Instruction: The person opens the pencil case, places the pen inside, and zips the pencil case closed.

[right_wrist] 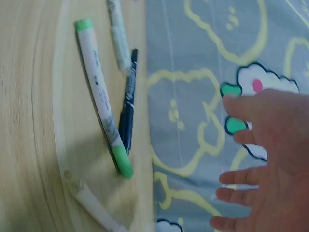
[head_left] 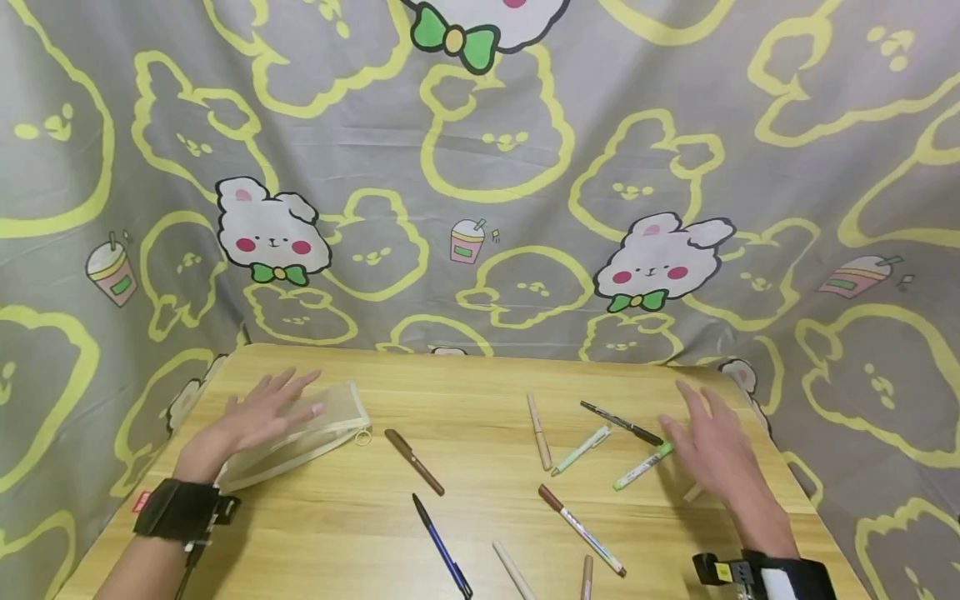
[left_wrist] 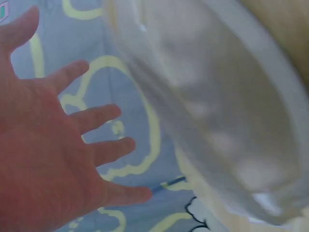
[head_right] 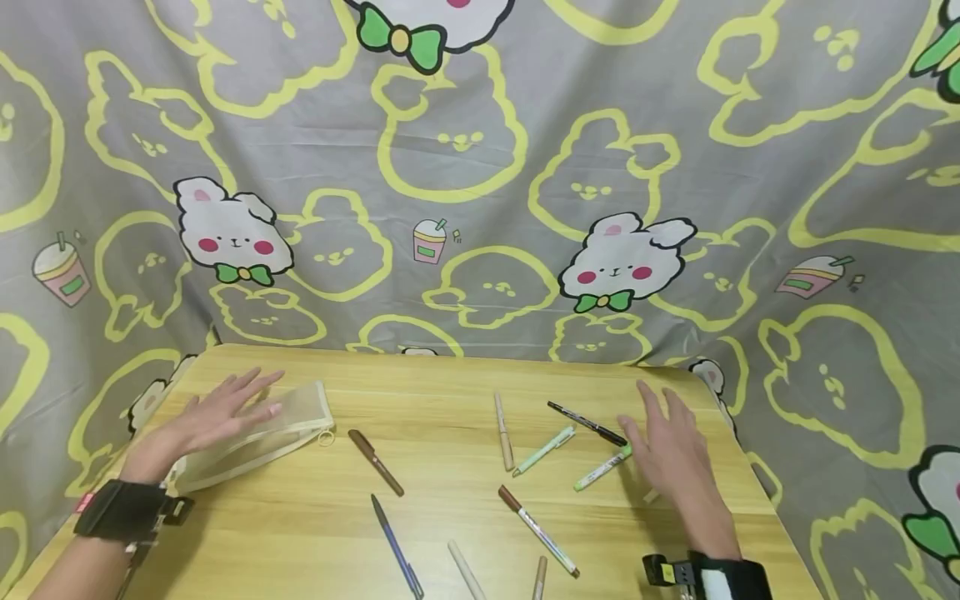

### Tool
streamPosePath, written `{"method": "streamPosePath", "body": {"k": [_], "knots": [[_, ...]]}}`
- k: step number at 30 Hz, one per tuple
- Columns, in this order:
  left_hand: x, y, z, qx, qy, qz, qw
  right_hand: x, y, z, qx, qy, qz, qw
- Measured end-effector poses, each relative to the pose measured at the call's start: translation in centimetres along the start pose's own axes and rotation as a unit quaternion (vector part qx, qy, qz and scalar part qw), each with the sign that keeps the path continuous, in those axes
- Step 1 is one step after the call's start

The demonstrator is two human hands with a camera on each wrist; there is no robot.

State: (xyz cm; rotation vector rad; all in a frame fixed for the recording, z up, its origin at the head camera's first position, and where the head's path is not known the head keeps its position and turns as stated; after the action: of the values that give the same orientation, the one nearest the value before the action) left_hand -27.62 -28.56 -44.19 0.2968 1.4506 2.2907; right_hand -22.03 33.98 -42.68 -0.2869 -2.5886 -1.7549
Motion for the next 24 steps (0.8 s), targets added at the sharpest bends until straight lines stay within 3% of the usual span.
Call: {"method": "streamPosePath", "body": {"k": [4, 11, 16, 24], "knots": [[-0.5, -1.4, -0.8, 0.017, -0.006, -0.02, 0.9996, -0.6, 0.6, 2.6, 0.005, -0.047, 0.002, 0.999], [-1.5, -3.0, -1.6, 0.034, -0.016, -0.043, 0.9984, -1.8, -1.4, 6.8, 0.016, -0.17, -0.095, 0.981], [-1.6, -3.5, -1.5, 0.046, -0.005, -0.061, 0.9971, -2.6, -3.1, 7.8, 0.015, -0.19, -0.117, 0.975], [-2.9, -3.3, 0.4, -0.021, -0.009, -0.084, 0.9962, -3.0, -3.4, 7.9, -0.011, -0.193, -0.131, 0.972]]}}
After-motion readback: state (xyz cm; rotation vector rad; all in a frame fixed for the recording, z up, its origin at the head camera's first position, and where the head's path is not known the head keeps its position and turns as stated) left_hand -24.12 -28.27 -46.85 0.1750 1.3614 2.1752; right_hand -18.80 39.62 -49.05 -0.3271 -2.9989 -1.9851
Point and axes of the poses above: each hand's wrist, its own x-axis towards the middle knuckle, its own y-axis out of the back of the hand, z = x × y, the point moved 7 cm from there along x, towards the middle knuckle, and after that the axes turned 11 degrees about -y, right-handed, at the moved point
